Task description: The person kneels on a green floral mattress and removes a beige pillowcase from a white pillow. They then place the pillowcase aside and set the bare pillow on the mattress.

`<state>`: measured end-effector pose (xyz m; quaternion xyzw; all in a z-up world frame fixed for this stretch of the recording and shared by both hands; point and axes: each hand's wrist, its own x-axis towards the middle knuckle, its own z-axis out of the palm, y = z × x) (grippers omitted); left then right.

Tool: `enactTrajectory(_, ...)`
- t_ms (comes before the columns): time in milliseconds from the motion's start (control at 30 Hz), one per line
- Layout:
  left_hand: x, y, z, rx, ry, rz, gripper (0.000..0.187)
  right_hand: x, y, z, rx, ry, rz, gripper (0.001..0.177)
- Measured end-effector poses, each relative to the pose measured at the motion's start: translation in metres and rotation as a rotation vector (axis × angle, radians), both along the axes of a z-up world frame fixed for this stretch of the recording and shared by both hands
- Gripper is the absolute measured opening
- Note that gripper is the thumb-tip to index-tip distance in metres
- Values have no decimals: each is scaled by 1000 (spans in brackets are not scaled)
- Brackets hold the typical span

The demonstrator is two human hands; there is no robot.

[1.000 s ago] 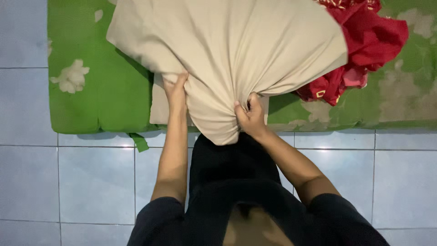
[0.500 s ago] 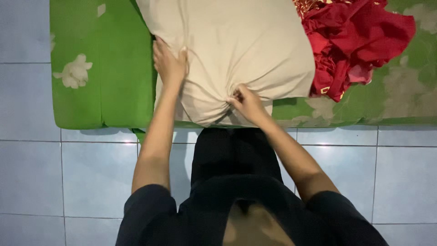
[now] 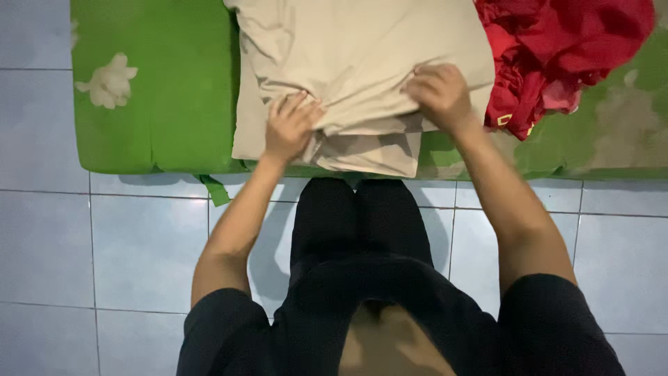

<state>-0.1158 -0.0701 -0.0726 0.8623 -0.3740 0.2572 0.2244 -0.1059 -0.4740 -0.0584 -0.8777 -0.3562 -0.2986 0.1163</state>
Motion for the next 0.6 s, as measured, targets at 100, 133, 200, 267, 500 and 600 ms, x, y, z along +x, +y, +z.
enactTrajectory(100, 29, 9, 39, -198, 329, 52, 25, 24, 6, 24, 183, 282, -48, 22)
enactTrajectory(133, 38, 8, 53, -209, 489, 133, 24, 31, 15, 35, 210, 349, -90, 21)
enactTrajectory(200, 48, 1, 77, -216, 669, 215, 21, 41, 34, 56, 261, 482, -176, 18)
enactTrajectory(267, 53, -7, 94, -208, 710, 220, 21, 39, 50, 74, 190, 415, -175, 29)
enactTrajectory(500, 19, -11, 100, -292, 441, 404, 21, -8, 64, 89, 145, -91, 157, 46)
enactTrajectory(600, 10, -11, 106, -252, 277, 374, 24, -10, 59, 91, 4, -193, 74, 19)
